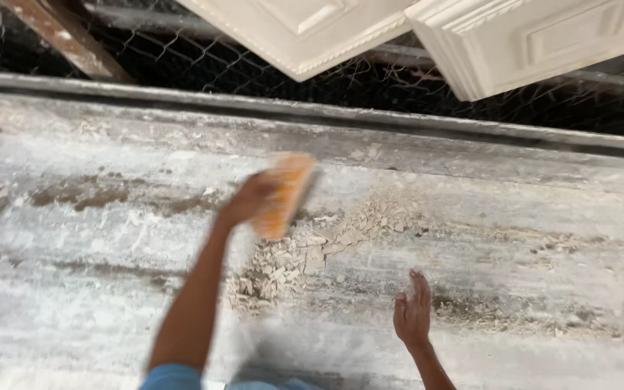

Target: The person cleans ornate decorative moldings by first scraping off dried residue with a small tool, then wiping the surface with a sponge, and finally brushing the details with a paintbrush. The person handles several long molding pieces one at a time, flipping them over to clean both sides.

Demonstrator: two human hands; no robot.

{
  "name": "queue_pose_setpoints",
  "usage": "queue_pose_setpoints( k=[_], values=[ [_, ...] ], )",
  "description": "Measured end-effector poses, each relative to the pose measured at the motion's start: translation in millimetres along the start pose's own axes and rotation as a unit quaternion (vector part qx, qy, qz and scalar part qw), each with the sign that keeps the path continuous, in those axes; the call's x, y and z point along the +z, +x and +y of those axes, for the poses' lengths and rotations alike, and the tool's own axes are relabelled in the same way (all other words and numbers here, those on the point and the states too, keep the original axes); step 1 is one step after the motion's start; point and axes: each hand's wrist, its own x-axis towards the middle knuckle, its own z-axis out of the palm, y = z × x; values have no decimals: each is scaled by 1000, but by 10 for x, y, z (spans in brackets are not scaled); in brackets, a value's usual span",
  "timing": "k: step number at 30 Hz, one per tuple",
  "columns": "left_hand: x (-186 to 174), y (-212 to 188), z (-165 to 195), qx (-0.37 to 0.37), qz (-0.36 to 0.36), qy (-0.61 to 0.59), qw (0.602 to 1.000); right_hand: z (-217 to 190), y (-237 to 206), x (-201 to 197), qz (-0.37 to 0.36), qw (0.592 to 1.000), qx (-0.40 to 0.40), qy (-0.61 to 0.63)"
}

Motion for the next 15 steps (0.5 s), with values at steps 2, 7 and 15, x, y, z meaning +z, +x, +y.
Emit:
queue_pose_setpoints(
  k=[2,7,15],
  values=[
    [-597,-701,-360,-148,57,31,987,-62,29,-13,0,1000,-17,2],
    [-497,-1285,-911,-226,122,52,965,-152,121,9,-24,998,-40,-40],
    [2706,171,179,1,73,-30,997,-10,70,-29,30,998,-8,63]
  ],
)
